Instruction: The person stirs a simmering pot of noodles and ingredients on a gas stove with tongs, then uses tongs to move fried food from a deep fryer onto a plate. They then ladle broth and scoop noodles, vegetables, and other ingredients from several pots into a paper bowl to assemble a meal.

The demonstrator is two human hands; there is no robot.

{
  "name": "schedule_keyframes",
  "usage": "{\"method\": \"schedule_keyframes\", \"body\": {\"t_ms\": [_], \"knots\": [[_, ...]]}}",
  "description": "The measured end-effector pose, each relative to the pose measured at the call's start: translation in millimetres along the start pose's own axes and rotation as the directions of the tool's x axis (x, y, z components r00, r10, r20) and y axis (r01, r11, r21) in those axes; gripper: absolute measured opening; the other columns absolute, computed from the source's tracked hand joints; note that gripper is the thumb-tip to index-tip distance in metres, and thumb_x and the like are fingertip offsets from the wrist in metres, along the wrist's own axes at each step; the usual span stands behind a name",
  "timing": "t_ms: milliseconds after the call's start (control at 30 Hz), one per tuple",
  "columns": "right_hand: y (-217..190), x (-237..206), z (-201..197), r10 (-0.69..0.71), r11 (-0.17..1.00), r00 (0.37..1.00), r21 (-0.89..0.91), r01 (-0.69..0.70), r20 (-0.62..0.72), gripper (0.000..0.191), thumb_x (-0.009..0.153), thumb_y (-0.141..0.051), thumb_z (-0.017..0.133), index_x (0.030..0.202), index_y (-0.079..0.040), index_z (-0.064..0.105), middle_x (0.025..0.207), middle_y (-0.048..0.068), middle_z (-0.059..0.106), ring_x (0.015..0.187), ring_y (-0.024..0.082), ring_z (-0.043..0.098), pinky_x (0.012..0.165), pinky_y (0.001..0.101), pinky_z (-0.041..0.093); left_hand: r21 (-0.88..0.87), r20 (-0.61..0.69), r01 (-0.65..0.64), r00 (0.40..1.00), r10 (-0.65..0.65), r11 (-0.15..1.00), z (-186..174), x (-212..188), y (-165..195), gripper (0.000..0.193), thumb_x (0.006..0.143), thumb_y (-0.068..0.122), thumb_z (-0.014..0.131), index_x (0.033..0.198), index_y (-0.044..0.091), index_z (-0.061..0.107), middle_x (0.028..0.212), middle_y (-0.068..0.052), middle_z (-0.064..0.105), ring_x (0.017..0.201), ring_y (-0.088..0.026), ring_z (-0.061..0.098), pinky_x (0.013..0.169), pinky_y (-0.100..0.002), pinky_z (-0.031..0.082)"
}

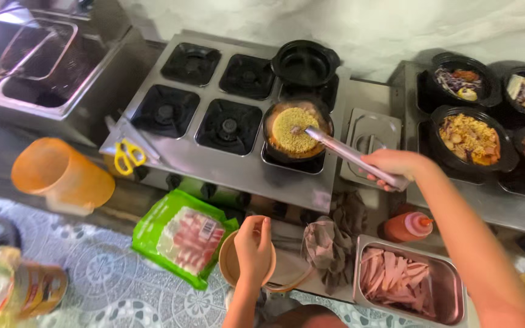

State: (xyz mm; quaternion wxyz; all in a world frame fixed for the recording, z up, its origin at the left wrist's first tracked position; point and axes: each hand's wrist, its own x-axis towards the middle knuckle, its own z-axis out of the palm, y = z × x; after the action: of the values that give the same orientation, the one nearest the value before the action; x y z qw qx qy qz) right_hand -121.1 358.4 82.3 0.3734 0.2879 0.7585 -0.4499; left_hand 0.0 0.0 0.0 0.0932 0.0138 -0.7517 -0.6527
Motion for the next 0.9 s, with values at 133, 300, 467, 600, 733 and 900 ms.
{"method": "schedule_keyframes", "body": {"t_ms": [133,300,467,600,733,900], "knots": [[30.7,-3.0,20.4,-0.151,0.982,0.986,0.101,0.157,-0.066,0.042,0.102,-0.04,0.051,0.112,-0.004,0.069,0.071,0.003,0.058,0.048,0.013,0.049,0.043,0.0324,0.045,-0.065,0.09,0.012,0.996,-0.006,0.998,-2.1,10.0,-19.2,0.013,0.098,0.013,0.069,0.095,0.0,0.069,0.077,-0.006,0.068,0.071,-0.011,0.061,0.066,-0.026,0.052],[37.6,-13.5,38.8,-0.177,0.959,0.98,0.207,0.192,-0.087,0.037,0.101,-0.036,0.055,0.111,-0.004,0.07,0.068,0.003,0.057,0.047,0.011,0.047,0.042,0.0311,0.043,0.005,0.156,0.04,0.987,-0.04,0.999,-18.9,39.1,-25.0,0.013,0.095,0.013,0.069,0.094,0.001,0.069,0.073,-0.004,0.068,0.067,-0.01,0.061,0.062,-0.027,0.051],[20.4,1.8,62.8,-0.203,0.932,0.974,0.285,0.222,-0.098,0.032,0.1,-0.033,0.057,0.108,-0.005,0.07,0.068,0.003,0.061,0.046,0.012,0.05,0.041,0.0285,0.041,-0.026,0.194,0.009,0.981,-0.004,1.0,-22.5,50.8,-28.9,0.012,0.095,0.012,0.069,0.093,0.001,0.069,0.072,-0.004,0.067,0.066,-0.011,0.06,0.063,-0.026,0.05],[18.5,14.2,80.5,-0.232,0.889,0.961,0.366,0.273,-0.152,0.032,0.101,-0.033,0.058,0.106,-0.002,0.067,0.068,0.004,0.06,0.048,0.011,0.052,0.04,0.0278,0.041,-0.007,0.212,0.015,0.977,-0.013,1.0,-25.5,50.1,-33.8,0.013,0.096,0.013,0.069,0.092,0.001,0.07,0.072,-0.004,0.068,0.067,-0.011,0.061,0.063,-0.026,0.05],[29.3,13.9,81.7,-0.243,0.882,0.939,0.346,0.318,-0.244,0.029,0.1,-0.03,0.058,0.104,-0.003,0.067,0.067,0.003,0.059,0.046,0.012,0.05,0.039,0.0293,0.04,0.01,0.23,0.068,0.971,-0.068,0.998,-26.5,46.6,-35.7,0.013,0.095,0.013,0.069,0.092,0.001,0.07,0.073,-0.005,0.068,0.067,-0.012,0.06,0.062,-0.027,0.05],[46.7,3.8,72.0,-0.239,0.895,0.899,0.277,0.351,-0.366,0.026,0.1,-0.028,0.059,0.104,-0.002,0.065,0.067,0.004,0.058,0.045,0.012,0.049,0.038,0.0305,0.04,0.019,0.251,0.054,0.966,-0.057,0.998,-24.0,44.1,-37.5,0.012,0.095,0.013,0.069,0.092,0.001,0.07,0.074,-0.006,0.069,0.067,-0.012,0.062,0.063,-0.027,0.051]]}}
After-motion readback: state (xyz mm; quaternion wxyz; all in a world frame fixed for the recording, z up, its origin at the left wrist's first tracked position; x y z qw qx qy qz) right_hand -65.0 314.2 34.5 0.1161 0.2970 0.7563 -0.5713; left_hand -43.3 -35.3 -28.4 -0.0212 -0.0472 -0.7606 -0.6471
